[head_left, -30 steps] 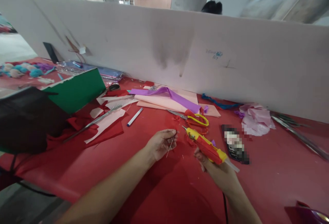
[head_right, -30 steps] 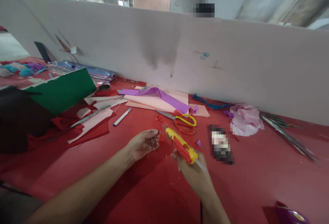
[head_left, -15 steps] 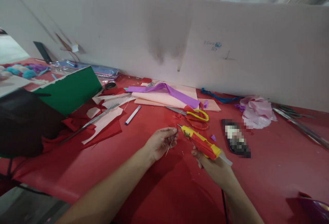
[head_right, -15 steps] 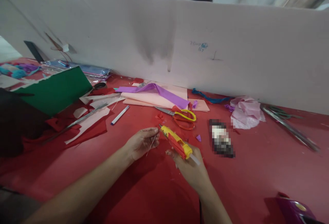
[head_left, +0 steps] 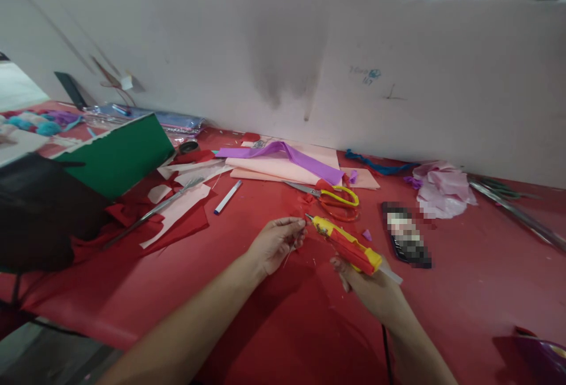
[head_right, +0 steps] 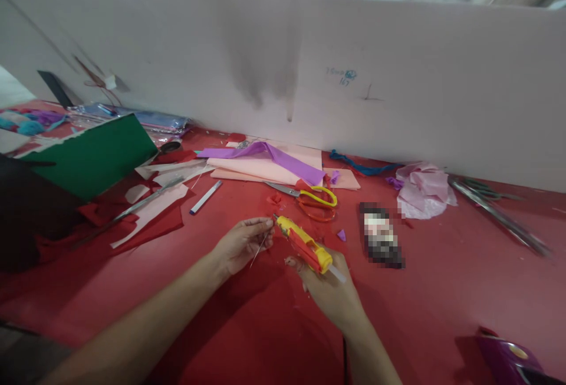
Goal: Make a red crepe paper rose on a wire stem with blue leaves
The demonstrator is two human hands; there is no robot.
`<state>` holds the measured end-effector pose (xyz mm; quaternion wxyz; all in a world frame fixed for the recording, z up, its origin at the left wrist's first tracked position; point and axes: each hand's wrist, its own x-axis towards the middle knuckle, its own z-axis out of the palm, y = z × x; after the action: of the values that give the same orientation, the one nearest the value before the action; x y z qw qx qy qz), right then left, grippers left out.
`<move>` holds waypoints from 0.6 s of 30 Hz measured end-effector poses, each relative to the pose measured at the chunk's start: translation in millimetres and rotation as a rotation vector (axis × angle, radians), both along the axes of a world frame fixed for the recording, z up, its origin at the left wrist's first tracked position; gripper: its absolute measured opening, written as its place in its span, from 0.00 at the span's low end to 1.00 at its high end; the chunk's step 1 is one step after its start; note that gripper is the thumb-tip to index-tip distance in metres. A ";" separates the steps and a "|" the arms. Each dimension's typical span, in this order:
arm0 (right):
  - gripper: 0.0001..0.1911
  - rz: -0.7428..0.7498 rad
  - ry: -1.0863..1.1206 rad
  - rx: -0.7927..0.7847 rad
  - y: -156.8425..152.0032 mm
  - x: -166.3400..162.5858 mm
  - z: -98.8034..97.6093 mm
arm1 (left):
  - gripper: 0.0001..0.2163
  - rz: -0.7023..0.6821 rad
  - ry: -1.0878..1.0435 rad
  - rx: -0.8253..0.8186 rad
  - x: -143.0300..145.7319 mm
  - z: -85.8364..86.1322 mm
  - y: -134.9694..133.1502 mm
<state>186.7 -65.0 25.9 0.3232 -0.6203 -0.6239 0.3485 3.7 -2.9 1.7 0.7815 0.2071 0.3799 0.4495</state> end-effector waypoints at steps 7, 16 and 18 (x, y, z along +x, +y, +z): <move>0.20 -0.011 -0.010 -0.018 -0.1 -0.6 1.1 | 0.09 -0.006 0.007 0.013 1.6 0.8 -0.7; 0.23 0.006 -0.019 -0.064 -0.9 0.6 -0.5 | 0.10 0.009 0.009 0.054 2.8 0.4 -0.5; 0.23 -0.003 -0.015 -0.065 -1.6 2.8 -0.8 | 0.10 0.011 0.010 0.044 2.5 0.2 0.1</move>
<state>189.5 -66.7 25.1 0.2988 -0.6339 -0.6138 0.3635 6.2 -2.8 1.9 0.7723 0.2243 0.3752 0.4609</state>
